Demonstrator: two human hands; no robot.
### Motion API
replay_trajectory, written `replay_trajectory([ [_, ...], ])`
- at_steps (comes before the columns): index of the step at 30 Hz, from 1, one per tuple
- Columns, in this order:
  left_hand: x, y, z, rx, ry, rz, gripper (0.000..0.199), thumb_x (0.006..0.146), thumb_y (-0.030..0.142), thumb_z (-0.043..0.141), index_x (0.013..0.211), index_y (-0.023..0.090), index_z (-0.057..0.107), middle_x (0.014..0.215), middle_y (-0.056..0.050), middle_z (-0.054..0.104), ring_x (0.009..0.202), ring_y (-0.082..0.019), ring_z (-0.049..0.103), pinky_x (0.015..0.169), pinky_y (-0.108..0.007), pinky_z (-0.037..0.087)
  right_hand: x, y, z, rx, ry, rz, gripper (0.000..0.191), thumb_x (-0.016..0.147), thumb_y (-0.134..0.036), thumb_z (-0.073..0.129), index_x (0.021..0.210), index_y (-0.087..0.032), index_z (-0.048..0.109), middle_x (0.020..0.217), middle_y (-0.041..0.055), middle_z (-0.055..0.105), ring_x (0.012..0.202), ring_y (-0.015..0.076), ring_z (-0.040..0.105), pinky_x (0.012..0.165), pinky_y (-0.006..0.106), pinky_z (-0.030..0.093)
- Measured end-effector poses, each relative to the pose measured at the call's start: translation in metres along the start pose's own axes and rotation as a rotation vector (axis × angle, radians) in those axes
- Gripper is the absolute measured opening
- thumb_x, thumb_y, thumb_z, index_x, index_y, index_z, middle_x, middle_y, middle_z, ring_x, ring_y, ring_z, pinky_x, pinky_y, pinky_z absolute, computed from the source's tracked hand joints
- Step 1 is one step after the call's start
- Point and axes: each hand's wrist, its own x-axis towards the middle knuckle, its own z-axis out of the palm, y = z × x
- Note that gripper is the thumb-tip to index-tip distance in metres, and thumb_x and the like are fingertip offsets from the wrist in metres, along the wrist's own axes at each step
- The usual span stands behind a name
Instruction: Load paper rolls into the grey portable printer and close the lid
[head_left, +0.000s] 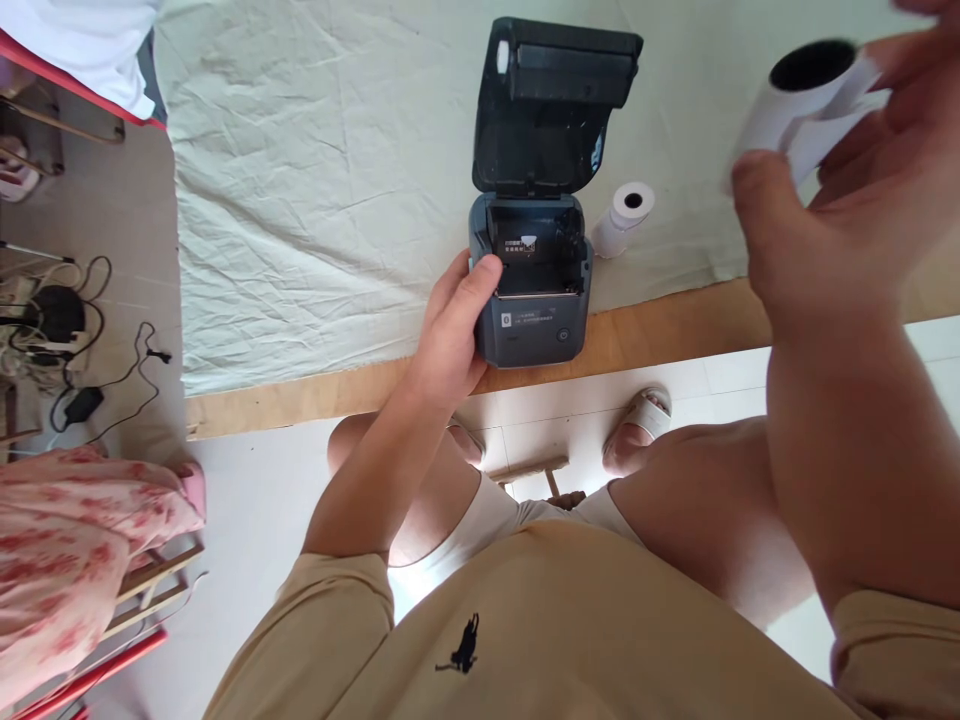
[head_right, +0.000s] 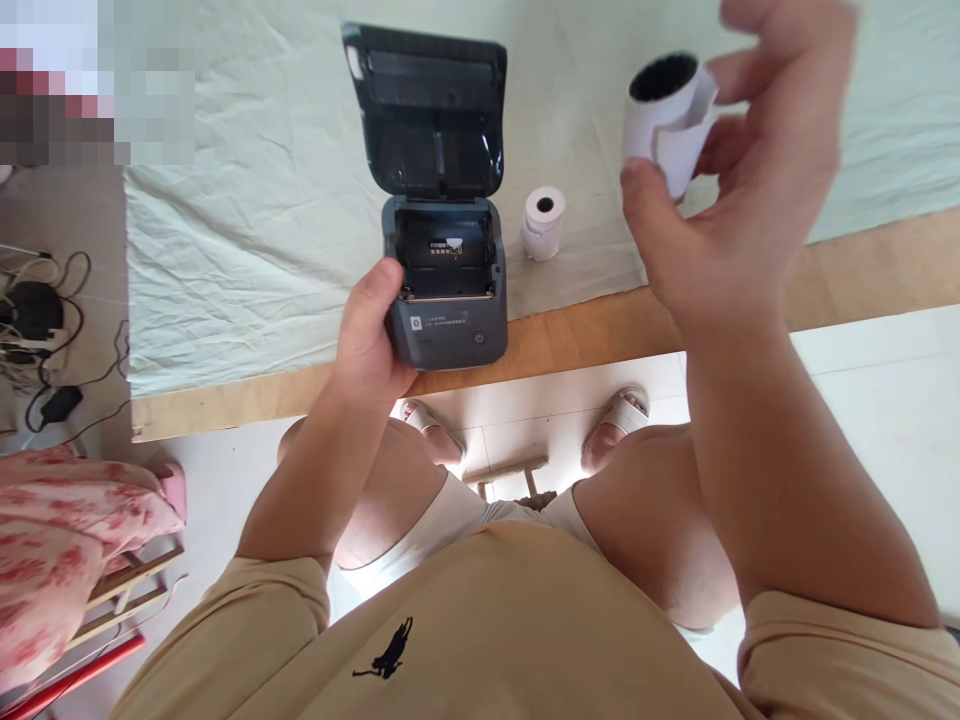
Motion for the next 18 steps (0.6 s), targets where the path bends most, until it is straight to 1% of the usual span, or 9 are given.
replay_trajectory([
  [2,-0.001,-0.001,-0.003,0.026,-0.019,-0.004,0.027,0.107,0.055,0.078,0.108,0.028,0.081,0.106,-0.002,0.09,0.148,-0.032,0.081,0.116,-0.043,0.074,0.0,-0.029,0.006,0.088,0.023,-0.096,0.063,0.08,-0.052,0.082,0.138,-0.029,0.076,0.133,0.0139,0.075,0.099,0.0312,0.074,0.063,0.042,0.051],
  [3,-0.001,-0.002,-0.004,0.034,-0.022,-0.006,0.027,0.105,0.054,0.08,0.108,0.028,0.081,0.105,-0.002,0.09,0.145,-0.033,0.083,0.114,-0.042,0.074,-0.002,-0.046,0.01,0.12,0.048,-0.111,0.057,0.08,-0.048,0.081,0.134,-0.029,0.077,0.124,0.011,0.078,0.095,0.03,0.074,0.067,0.043,0.053],
  [5,-0.001,-0.004,-0.005,0.032,-0.02,0.008,0.026,0.105,0.053,0.081,0.107,0.027,0.081,0.104,-0.002,0.089,0.14,-0.032,0.084,0.109,-0.041,0.075,-0.006,-0.078,0.019,0.098,-0.116,-0.115,0.038,0.085,-0.029,0.078,0.123,-0.032,0.076,0.117,0.0043,0.085,0.096,0.028,0.082,0.08,0.045,0.062],
  [6,0.0,-0.004,-0.005,0.025,-0.022,0.023,0.026,0.105,0.052,0.081,0.106,0.026,0.08,0.104,-0.003,0.089,0.139,-0.032,0.085,0.107,-0.041,0.075,-0.009,-0.09,0.024,0.065,-0.167,-0.145,0.03,0.087,-0.023,0.075,0.115,-0.033,0.074,0.112,0.0005,0.087,0.096,0.0262,0.084,0.081,0.044,0.064],
  [8,0.001,-0.005,-0.006,0.011,-0.029,0.054,0.027,0.104,0.052,0.08,0.104,0.025,0.079,0.105,-0.003,0.089,0.141,-0.033,0.084,0.105,-0.04,0.075,-0.013,-0.104,0.034,-0.051,-0.242,-0.168,0.026,0.09,-0.014,0.068,0.108,-0.033,0.07,0.111,-0.0039,0.09,0.092,0.0229,0.085,0.084,0.042,0.065],
  [10,0.001,-0.006,-0.007,0.007,-0.053,0.062,0.029,0.103,0.053,0.082,0.104,0.024,0.078,0.106,-0.004,0.088,0.143,-0.034,0.082,0.104,-0.04,0.075,-0.015,-0.101,0.042,-0.171,-0.278,-0.189,0.029,0.092,-0.01,0.066,0.108,-0.033,0.069,0.112,-0.0045,0.091,0.09,0.0221,0.085,0.087,0.043,0.065],
  [12,0.0,-0.005,-0.008,0.008,-0.087,0.045,0.029,0.102,0.052,0.083,0.108,0.024,0.079,0.107,-0.005,0.088,0.144,-0.035,0.081,0.104,-0.041,0.074,-0.015,-0.09,0.046,-0.22,-0.295,-0.227,0.029,0.093,-0.008,0.067,0.108,-0.033,0.069,0.116,-0.0038,0.091,0.095,0.0225,0.086,0.09,0.043,0.063],
  [15,-0.002,-0.004,-0.008,-0.008,-0.117,0.023,0.028,0.102,0.05,0.083,0.11,0.023,0.079,0.105,-0.006,0.087,0.142,-0.036,0.082,0.103,-0.044,0.073,-0.012,-0.075,0.047,-0.141,-0.293,-0.349,0.025,0.097,-0.007,0.072,0.104,-0.031,0.07,0.122,-0.0049,0.091,0.103,0.0215,0.087,0.086,0.041,0.059],
  [18,-0.002,-0.006,-0.008,-0.028,-0.14,0.027,0.028,0.106,0.05,0.077,0.112,0.023,0.079,0.107,-0.007,0.087,0.138,-0.035,0.083,0.101,-0.043,0.072,-0.011,-0.074,0.041,-0.07,-0.284,-0.409,0.024,0.1,-0.007,0.071,0.101,-0.031,0.07,0.116,-0.0055,0.09,0.1,0.0224,0.085,0.082,0.042,0.055],
])
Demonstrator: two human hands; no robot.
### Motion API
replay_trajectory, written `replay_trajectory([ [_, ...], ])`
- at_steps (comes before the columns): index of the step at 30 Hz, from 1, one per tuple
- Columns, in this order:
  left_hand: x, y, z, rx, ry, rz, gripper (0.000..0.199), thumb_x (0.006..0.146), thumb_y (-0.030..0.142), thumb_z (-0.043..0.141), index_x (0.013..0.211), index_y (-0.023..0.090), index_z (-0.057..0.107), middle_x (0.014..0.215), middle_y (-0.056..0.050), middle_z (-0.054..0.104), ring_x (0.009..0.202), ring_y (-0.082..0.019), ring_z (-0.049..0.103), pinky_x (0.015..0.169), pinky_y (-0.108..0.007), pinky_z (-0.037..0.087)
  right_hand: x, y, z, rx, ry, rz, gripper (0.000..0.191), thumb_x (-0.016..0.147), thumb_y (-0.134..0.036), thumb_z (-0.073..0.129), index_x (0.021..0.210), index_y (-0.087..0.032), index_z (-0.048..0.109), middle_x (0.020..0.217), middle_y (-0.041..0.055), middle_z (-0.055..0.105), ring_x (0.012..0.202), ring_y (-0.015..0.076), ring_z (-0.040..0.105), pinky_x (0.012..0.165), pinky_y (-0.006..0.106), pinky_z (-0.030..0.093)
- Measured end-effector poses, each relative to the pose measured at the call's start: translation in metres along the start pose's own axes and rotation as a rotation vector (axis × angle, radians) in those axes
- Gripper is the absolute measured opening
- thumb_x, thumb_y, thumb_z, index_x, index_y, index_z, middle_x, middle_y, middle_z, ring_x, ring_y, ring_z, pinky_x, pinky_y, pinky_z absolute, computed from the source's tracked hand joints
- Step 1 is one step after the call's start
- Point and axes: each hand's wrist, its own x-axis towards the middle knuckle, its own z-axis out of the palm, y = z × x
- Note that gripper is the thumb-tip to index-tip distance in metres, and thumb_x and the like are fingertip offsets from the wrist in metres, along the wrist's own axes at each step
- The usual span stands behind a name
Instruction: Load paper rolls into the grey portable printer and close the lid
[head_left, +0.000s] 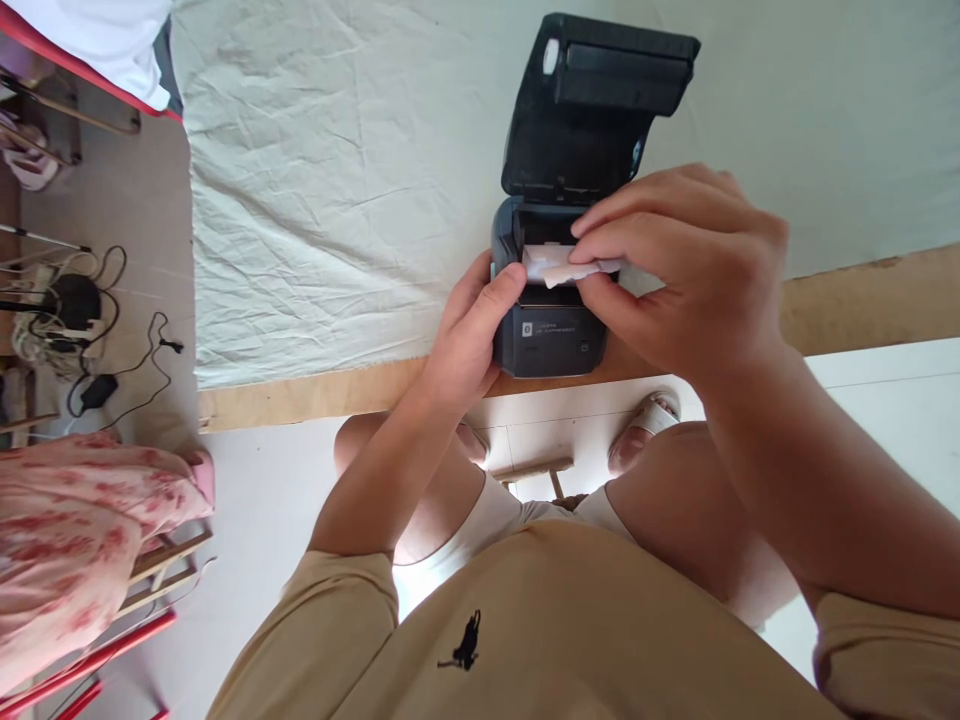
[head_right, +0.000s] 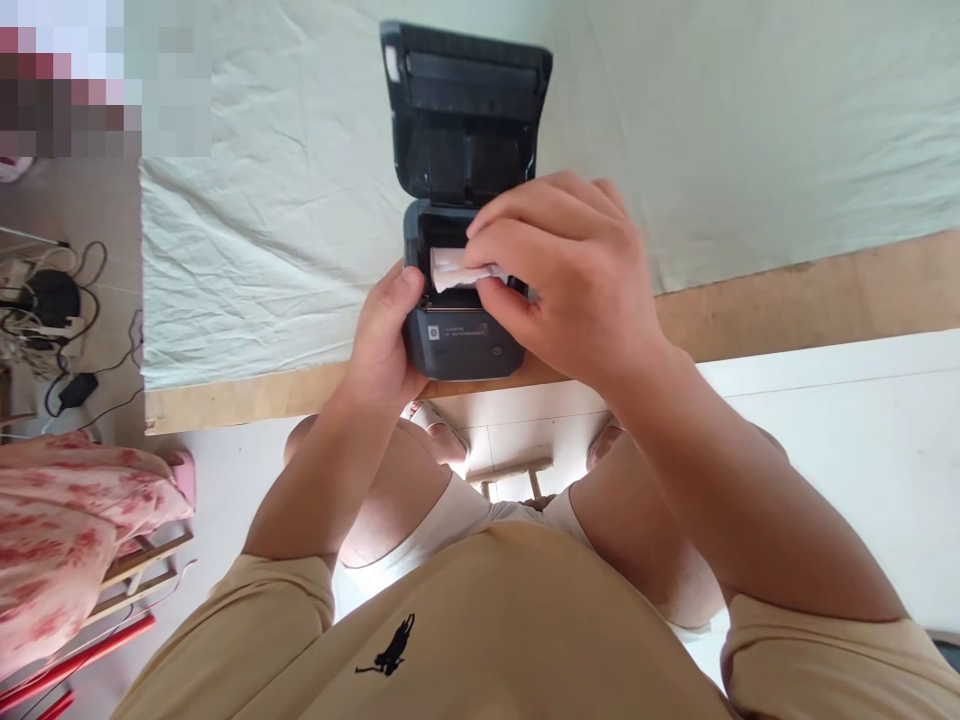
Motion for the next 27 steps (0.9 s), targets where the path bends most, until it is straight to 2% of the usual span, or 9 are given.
replay_trajectory([
  [6,0.001,-0.001,-0.001,0.039,0.018,0.074,0.046,0.096,0.067,0.087,0.119,0.03,0.072,0.118,-0.004,0.086,0.114,-0.027,0.085,0.092,-0.038,0.071,-0.008,-0.021,0.0,0.08,-0.019,-0.088,0.019,0.101,-0.011,0.073,0.099,-0.029,0.066,0.104,-0.0064,0.087,0.097,0.0209,0.082,0.083,0.042,0.054],
  [9,0.001,0.001,0.0,0.14,0.046,0.082,0.063,0.088,0.071,0.095,0.129,0.03,0.069,0.119,-0.005,0.083,0.126,-0.032,0.085,0.1,-0.042,0.071,-0.011,-0.024,0.003,0.142,0.021,-0.07,0.007,0.105,-0.026,0.071,0.1,-0.029,0.067,0.101,-0.0049,0.085,0.099,0.0236,0.083,0.085,0.046,0.056],
  [12,0.002,-0.001,-0.003,0.195,0.054,0.083,0.076,0.081,0.07,0.1,0.136,0.029,0.069,0.125,-0.007,0.082,0.143,-0.04,0.08,0.109,-0.047,0.071,-0.01,-0.019,0.001,0.207,0.126,0.003,0.005,0.106,-0.026,0.066,0.103,-0.03,0.067,0.094,-0.0033,0.081,0.093,0.0228,0.081,0.081,0.044,0.058],
  [15,0.005,-0.004,-0.009,0.203,0.01,0.1,0.086,0.073,0.069,0.104,0.141,0.03,0.068,0.141,-0.01,0.081,0.151,-0.044,0.075,0.114,-0.052,0.07,-0.007,-0.012,-0.005,0.186,0.217,0.189,0.017,0.106,-0.025,0.065,0.121,-0.032,0.07,0.121,0.0038,0.079,0.111,0.0273,0.081,0.083,0.043,0.061],
  [18,0.007,-0.006,-0.014,0.209,-0.03,0.099,0.088,0.072,0.065,0.105,0.143,0.03,0.067,0.142,-0.011,0.08,0.152,-0.045,0.074,0.113,-0.052,0.07,-0.004,-0.01,-0.01,0.193,0.128,0.285,0.048,0.106,-0.028,0.069,0.152,-0.043,0.062,0.16,0.0031,0.066,0.15,0.0342,0.071,0.086,0.041,0.063],
  [20,0.007,-0.006,-0.015,0.216,-0.038,0.095,0.085,0.073,0.062,0.105,0.143,0.03,0.068,0.142,-0.011,0.08,0.149,-0.044,0.076,0.111,-0.051,0.071,-0.003,-0.012,-0.013,0.227,0.063,0.29,0.058,0.11,-0.032,0.068,0.162,-0.054,0.053,0.167,-0.0014,0.058,0.163,0.0336,0.062,0.089,0.038,0.064],
  [23,0.007,-0.006,-0.016,0.216,-0.047,0.1,0.084,0.073,0.062,0.104,0.142,0.031,0.068,0.138,-0.009,0.08,0.142,-0.041,0.079,0.108,-0.049,0.071,-0.005,-0.018,-0.017,0.269,0.095,0.348,0.049,0.116,-0.043,0.061,0.16,-0.063,0.053,0.165,-0.0042,0.053,0.146,0.0283,0.071,0.088,0.038,0.064],
  [25,0.007,-0.007,-0.016,0.207,-0.051,0.098,0.083,0.073,0.062,0.104,0.142,0.032,0.068,0.134,-0.008,0.08,0.137,-0.04,0.08,0.105,-0.048,0.071,-0.009,-0.022,-0.018,0.251,0.13,0.421,0.041,0.117,-0.049,0.058,0.157,-0.062,0.058,0.158,-0.0024,0.054,0.135,0.0266,0.073,0.086,0.039,0.065],
  [27,0.006,-0.006,-0.016,0.199,-0.046,0.091,0.083,0.073,0.06,0.105,0.142,0.031,0.069,0.131,-0.007,0.079,0.136,-0.039,0.08,0.105,-0.048,0.071,-0.013,-0.024,-0.017,0.229,0.147,0.451,0.037,0.117,-0.052,0.058,0.153,-0.058,0.06,0.151,0.0004,0.056,0.136,0.0284,0.071,0.085,0.04,0.065],
])
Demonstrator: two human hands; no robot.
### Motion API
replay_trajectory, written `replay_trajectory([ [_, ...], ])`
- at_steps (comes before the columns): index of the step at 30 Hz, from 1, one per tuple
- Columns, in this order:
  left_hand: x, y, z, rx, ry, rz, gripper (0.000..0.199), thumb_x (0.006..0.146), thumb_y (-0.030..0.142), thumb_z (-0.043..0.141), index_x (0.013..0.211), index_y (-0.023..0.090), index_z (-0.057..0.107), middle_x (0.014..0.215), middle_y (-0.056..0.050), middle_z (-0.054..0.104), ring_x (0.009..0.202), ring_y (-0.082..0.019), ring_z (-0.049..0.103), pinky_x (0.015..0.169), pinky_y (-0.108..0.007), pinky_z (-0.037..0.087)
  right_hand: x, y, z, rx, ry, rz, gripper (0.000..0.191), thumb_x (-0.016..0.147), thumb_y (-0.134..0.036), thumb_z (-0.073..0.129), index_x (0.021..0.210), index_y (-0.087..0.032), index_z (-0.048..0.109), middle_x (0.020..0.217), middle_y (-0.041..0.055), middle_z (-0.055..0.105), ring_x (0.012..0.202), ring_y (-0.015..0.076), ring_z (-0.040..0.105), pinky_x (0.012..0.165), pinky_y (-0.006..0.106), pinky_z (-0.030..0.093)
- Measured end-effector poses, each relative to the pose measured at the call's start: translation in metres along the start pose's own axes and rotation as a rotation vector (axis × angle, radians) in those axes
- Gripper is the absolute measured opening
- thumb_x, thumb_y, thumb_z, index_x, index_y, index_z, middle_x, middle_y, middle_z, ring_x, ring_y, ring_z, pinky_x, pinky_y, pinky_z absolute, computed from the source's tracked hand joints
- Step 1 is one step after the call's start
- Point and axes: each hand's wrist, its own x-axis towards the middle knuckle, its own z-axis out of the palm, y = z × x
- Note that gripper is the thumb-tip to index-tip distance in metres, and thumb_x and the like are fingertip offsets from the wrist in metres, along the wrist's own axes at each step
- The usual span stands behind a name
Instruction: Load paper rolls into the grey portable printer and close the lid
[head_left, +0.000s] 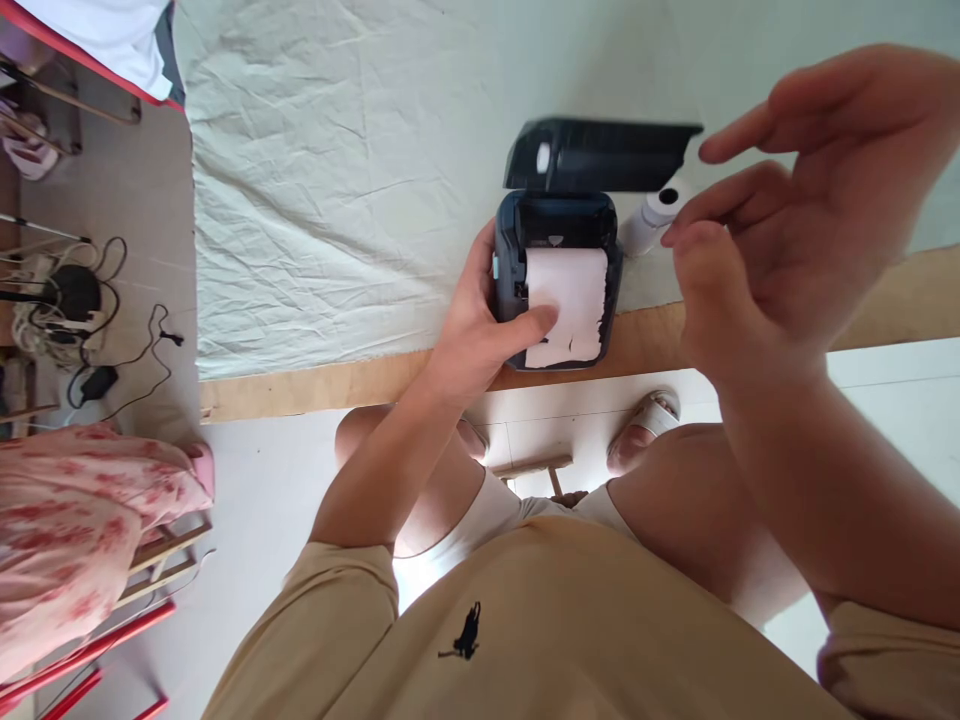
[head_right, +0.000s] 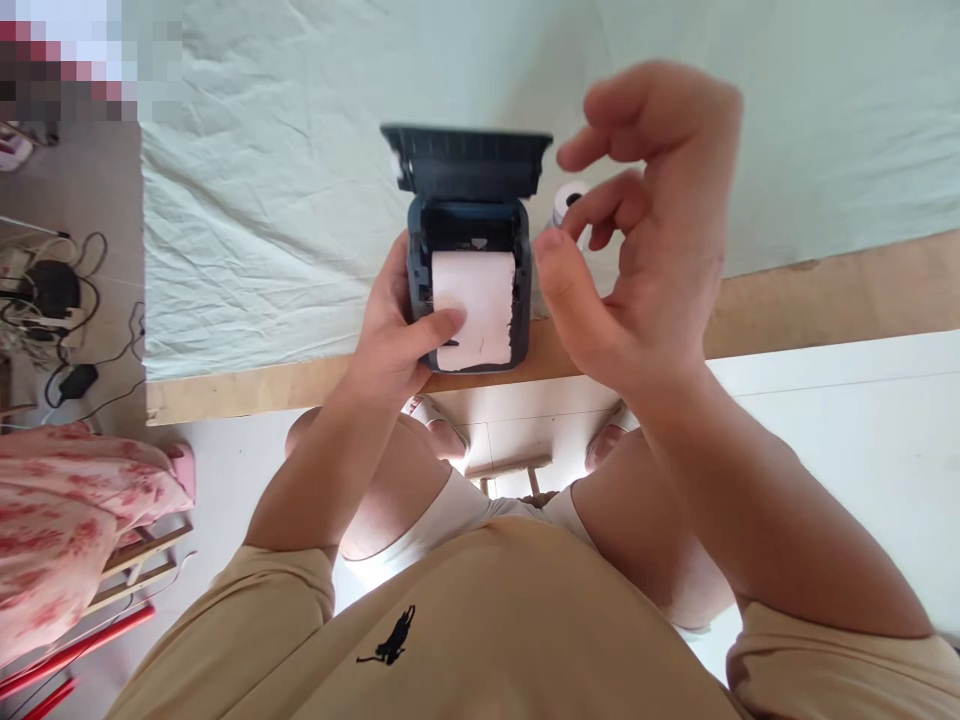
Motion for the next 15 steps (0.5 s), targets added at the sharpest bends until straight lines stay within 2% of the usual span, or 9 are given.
replay_trajectory([
  [3,-0.003,0.005,0.004,-0.012,0.021,-0.015,0.083,0.071,0.057,0.108,0.14,0.031,0.07,0.135,-0.006,0.079,0.145,-0.041,0.076,0.115,-0.049,0.069,0.0,0.0,0.003,0.052,0.014,-0.004,0.027,0.116,-0.057,0.061,0.142,-0.049,0.065,0.143,0.0026,0.061,0.133,0.0278,0.072,0.084,0.041,0.064],
  [5,-0.006,0.011,0.009,-0.039,0.049,-0.045,0.083,0.07,0.055,0.109,0.139,0.031,0.071,0.139,-0.006,0.078,0.154,-0.042,0.071,0.124,-0.05,0.065,0.003,-0.002,0.005,0.123,0.039,-0.004,0.026,0.114,-0.062,0.068,0.126,-0.039,0.068,0.124,0.0034,0.065,0.109,0.0226,0.073,0.077,0.039,0.06],
  [8,-0.007,0.017,0.018,-0.137,0.113,-0.089,0.078,0.069,0.054,0.11,0.134,0.03,0.072,0.138,-0.006,0.079,0.164,-0.043,0.063,0.131,-0.052,0.059,0.005,-0.002,0.009,0.188,0.02,0.045,0.037,0.108,-0.059,0.079,0.095,-0.029,0.06,0.086,0.0003,0.057,0.072,0.015,0.054,0.061,0.035,0.045],
  [11,-0.004,0.017,0.022,-0.181,0.146,-0.086,0.063,0.079,0.065,0.102,0.121,0.03,0.072,0.127,-0.007,0.08,0.155,-0.041,0.071,0.121,-0.051,0.065,0.003,0.007,0.013,0.205,-0.109,0.166,0.055,0.105,-0.05,0.084,0.076,-0.025,0.045,0.068,-0.003,0.044,0.061,0.0117,0.038,0.058,0.033,0.033],
  [13,-0.002,0.014,0.021,-0.143,0.095,-0.063,0.053,0.085,0.067,0.098,0.113,0.031,0.072,0.118,-0.007,0.08,0.135,-0.038,0.08,0.105,-0.05,0.07,0.003,0.016,0.016,0.216,-0.188,0.219,0.065,0.104,-0.063,0.082,0.071,-0.024,0.042,0.061,-0.0039,0.043,0.058,0.0109,0.035,0.058,0.033,0.03],
  [15,0.001,0.011,0.02,-0.128,0.028,-0.018,0.041,0.087,0.06,0.097,0.109,0.034,0.075,0.114,-0.006,0.082,0.117,-0.034,0.083,0.095,-0.051,0.071,0.004,0.025,0.017,0.231,-0.263,0.256,0.075,0.099,-0.083,0.078,0.068,-0.025,0.044,0.058,-0.0034,0.047,0.057,0.0114,0.039,0.058,0.033,0.03],
])
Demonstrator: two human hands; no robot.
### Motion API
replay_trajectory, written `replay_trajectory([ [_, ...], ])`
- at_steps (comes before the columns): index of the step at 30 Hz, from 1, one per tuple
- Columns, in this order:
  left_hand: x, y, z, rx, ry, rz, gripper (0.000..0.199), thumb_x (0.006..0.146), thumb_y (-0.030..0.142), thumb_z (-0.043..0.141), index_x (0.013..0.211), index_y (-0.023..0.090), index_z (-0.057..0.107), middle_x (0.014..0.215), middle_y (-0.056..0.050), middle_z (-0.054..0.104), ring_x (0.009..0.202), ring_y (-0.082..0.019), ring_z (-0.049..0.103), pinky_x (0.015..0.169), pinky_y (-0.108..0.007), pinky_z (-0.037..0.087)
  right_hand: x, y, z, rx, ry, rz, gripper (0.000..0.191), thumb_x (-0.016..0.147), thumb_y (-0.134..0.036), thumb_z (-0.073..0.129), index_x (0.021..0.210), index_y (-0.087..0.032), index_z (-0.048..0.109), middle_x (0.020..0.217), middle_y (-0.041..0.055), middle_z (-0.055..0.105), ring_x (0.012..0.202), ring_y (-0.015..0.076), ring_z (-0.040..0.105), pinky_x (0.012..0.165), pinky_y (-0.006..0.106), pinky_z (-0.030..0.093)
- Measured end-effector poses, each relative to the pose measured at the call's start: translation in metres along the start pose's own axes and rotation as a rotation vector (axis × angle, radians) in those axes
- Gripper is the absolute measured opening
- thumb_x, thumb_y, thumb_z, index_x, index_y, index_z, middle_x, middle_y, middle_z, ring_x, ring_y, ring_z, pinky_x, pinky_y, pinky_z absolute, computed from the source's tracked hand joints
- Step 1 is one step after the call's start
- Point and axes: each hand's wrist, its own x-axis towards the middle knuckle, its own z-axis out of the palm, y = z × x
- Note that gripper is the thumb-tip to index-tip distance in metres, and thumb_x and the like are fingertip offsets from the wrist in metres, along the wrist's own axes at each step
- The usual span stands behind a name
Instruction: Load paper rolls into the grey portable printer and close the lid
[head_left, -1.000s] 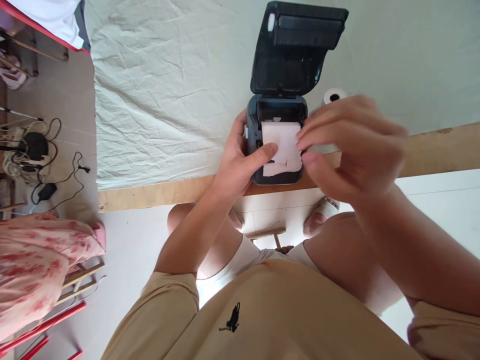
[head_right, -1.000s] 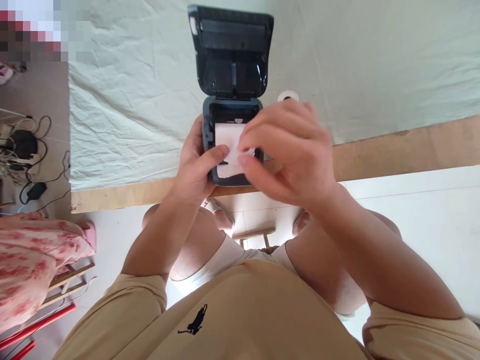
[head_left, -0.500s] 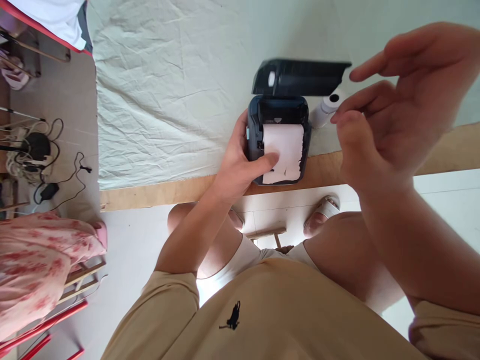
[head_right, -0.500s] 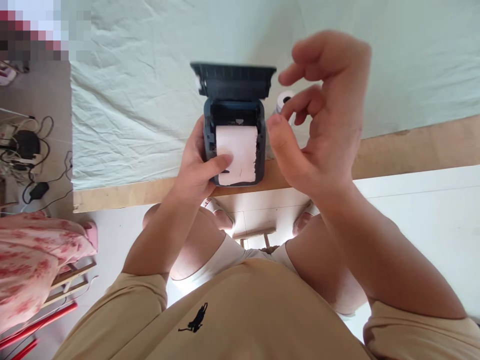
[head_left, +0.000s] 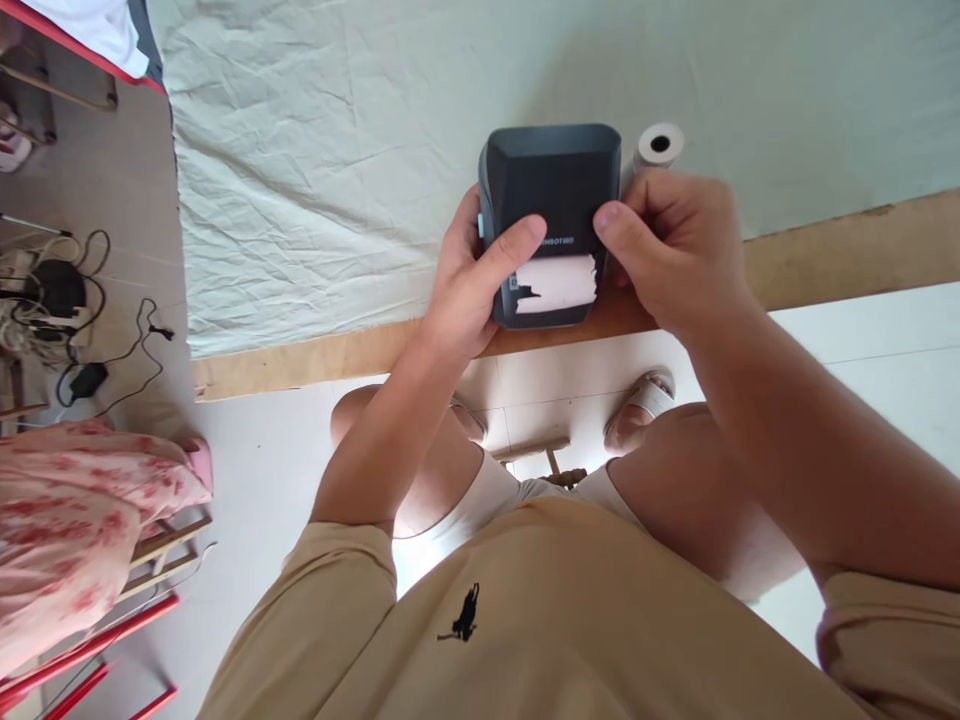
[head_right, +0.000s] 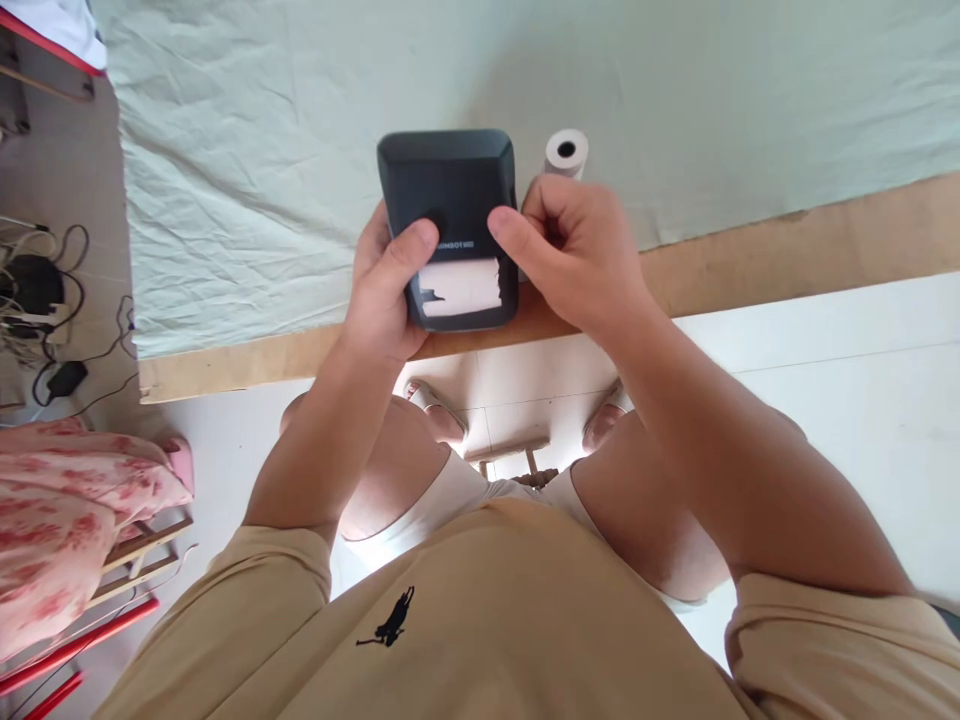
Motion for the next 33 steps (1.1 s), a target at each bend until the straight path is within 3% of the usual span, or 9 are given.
replay_trajectory([
  [2,0.002,-0.002,-0.001,-0.012,-0.018,0.044,0.03,0.091,0.053,0.094,0.108,0.035,0.076,0.109,-0.005,0.082,0.108,-0.032,0.082,0.094,-0.054,0.071,0.003,0.005,-0.001,0.014,-0.039,0.037,0.081,0.09,-0.096,0.079,0.067,-0.025,0.046,0.057,-0.0025,0.05,0.058,0.0124,0.044,0.059,0.034,0.032],
  [5,0.005,-0.003,-0.001,-0.022,-0.016,0.059,0.028,0.095,0.049,0.089,0.109,0.031,0.073,0.106,-0.005,0.082,0.113,-0.034,0.085,0.1,-0.058,0.071,0.007,0.006,-0.002,0.02,-0.054,0.066,0.081,0.086,-0.096,0.083,0.067,-0.026,0.047,0.057,-0.0033,0.051,0.057,0.0126,0.049,0.057,0.034,0.033],
  [10,0.007,-0.003,-0.001,0.044,0.008,0.017,0.048,0.086,0.066,0.094,0.112,0.033,0.071,0.117,-0.007,0.084,0.144,-0.043,0.078,0.113,-0.059,0.071,0.008,0.007,-0.002,-0.014,-0.034,0.049,0.067,0.098,-0.061,0.093,0.066,-0.026,0.045,0.056,-0.0048,0.049,0.056,0.0122,0.048,0.056,0.035,0.033],
  [14,0.006,-0.005,-0.001,-0.041,-0.085,0.045,0.045,0.091,0.065,0.094,0.113,0.034,0.07,0.112,-0.003,0.084,0.148,-0.04,0.076,0.116,-0.057,0.071,0.01,0.012,-0.003,-0.016,-0.037,0.047,0.057,0.109,-0.031,0.083,0.065,-0.026,0.046,0.054,-0.0051,0.05,0.054,0.0108,0.046,0.055,0.035,0.032],
  [16,0.006,-0.006,-0.002,-0.075,-0.133,0.055,0.042,0.097,0.062,0.092,0.114,0.032,0.069,0.108,-0.002,0.082,0.144,-0.038,0.078,0.116,-0.056,0.072,0.012,0.014,-0.004,-0.005,-0.047,0.044,0.056,0.11,-0.025,0.078,0.065,-0.027,0.045,0.052,-0.0052,0.049,0.052,0.0103,0.046,0.054,0.035,0.032],
  [19,0.007,-0.007,-0.001,-0.042,-0.112,0.043,0.038,0.104,0.062,0.083,0.116,0.029,0.066,0.107,-0.002,0.082,0.142,-0.037,0.081,0.116,-0.057,0.073,0.013,0.018,-0.004,0.029,-0.062,0.046,0.062,0.108,-0.035,0.084,0.062,-0.027,0.043,0.05,-0.005,0.049,0.049,0.0104,0.045,0.051,0.034,0.032],
  [25,0.01,-0.007,0.002,0.012,-0.092,0.05,0.05,0.095,0.069,0.089,0.116,0.03,0.065,0.113,-0.005,0.083,0.14,-0.041,0.082,0.112,-0.056,0.073,0.013,0.023,-0.005,0.084,-0.032,-0.041,0.078,0.087,-0.095,0.084,0.064,-0.029,0.049,0.051,-0.003,0.052,0.047,0.0115,0.044,0.048,0.037,0.03],
  [28,0.009,-0.007,0.003,0.009,-0.081,0.053,0.047,0.099,0.064,0.086,0.116,0.027,0.063,0.11,-0.003,0.083,0.138,-0.039,0.083,0.11,-0.053,0.073,0.012,0.019,-0.005,0.029,-0.04,-0.033,0.078,0.089,-0.093,0.083,0.065,-0.029,0.047,0.052,-0.0026,0.051,0.049,0.0125,0.046,0.051,0.037,0.033],
  [33,0.007,-0.004,0.005,0.018,-0.063,0.068,0.046,0.1,0.068,0.085,0.114,0.028,0.065,0.106,-0.002,0.085,0.134,-0.037,0.085,0.106,-0.052,0.076,0.009,0.008,-0.002,-0.004,-0.001,-0.055,0.066,0.103,-0.069,0.084,0.066,-0.029,0.046,0.056,-0.0026,0.048,0.052,0.0133,0.043,0.056,0.038,0.03],
])
